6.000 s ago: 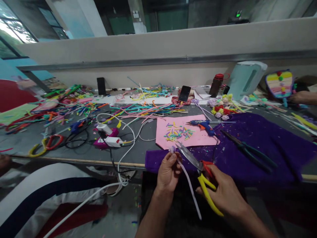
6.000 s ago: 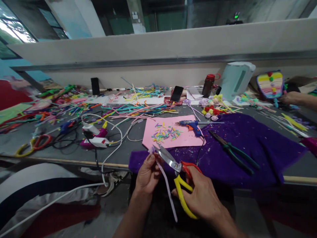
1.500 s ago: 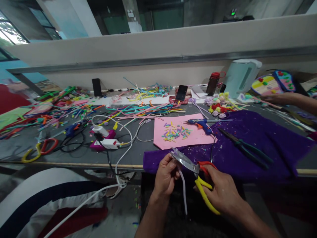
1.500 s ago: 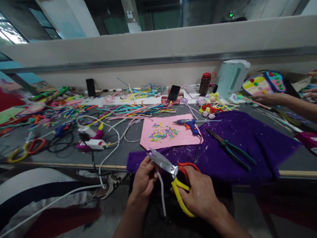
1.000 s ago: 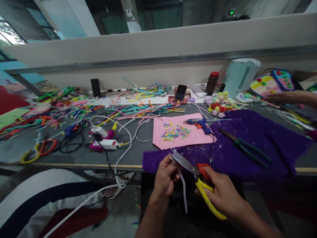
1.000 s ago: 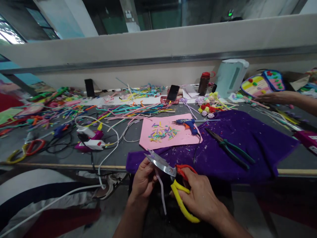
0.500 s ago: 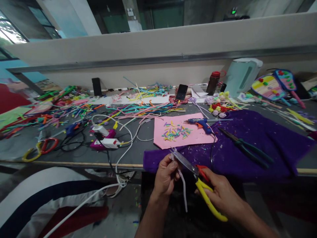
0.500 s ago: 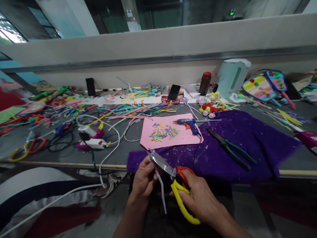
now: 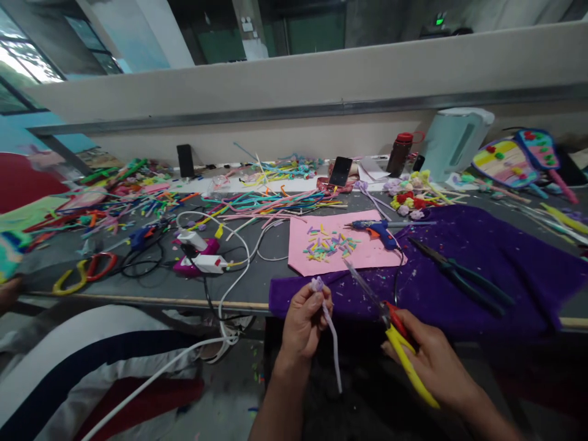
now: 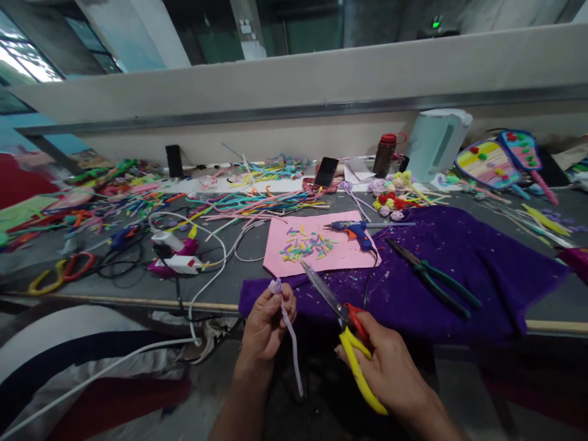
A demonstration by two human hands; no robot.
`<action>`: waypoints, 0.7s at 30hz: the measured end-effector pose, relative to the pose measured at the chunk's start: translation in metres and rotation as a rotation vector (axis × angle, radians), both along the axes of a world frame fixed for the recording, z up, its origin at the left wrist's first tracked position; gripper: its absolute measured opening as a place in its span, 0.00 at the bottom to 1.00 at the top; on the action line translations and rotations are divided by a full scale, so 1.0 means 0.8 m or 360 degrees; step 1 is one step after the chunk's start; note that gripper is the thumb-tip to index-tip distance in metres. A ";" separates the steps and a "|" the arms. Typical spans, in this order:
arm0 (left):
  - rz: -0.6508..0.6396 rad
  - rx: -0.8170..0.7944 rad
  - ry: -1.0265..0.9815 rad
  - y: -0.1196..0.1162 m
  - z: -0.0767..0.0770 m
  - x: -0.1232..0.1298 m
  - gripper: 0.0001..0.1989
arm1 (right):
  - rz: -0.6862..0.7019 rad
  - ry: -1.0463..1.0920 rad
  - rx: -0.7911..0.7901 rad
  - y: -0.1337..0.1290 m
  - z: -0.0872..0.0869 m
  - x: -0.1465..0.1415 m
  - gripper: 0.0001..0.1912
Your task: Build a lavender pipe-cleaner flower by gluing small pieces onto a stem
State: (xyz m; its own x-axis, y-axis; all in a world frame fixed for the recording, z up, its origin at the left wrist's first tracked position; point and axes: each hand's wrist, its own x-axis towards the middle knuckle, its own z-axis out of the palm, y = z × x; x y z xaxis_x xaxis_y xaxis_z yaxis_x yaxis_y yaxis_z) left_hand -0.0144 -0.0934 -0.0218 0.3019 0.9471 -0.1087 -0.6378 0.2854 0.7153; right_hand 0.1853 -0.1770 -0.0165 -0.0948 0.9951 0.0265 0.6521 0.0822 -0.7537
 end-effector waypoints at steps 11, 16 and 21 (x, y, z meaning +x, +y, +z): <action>-0.0166 -0.0101 -0.0333 -0.003 0.007 0.000 0.08 | 0.0015 -0.0145 -0.0003 0.000 0.007 -0.019 0.21; -0.0152 -0.0177 -0.0360 -0.005 0.004 0.001 0.07 | 0.0020 -0.0128 0.0013 0.003 0.008 -0.026 0.21; -0.0165 -0.0139 -0.0358 -0.004 0.003 0.003 0.07 | 0.0042 -0.0175 0.0030 0.004 0.006 -0.027 0.20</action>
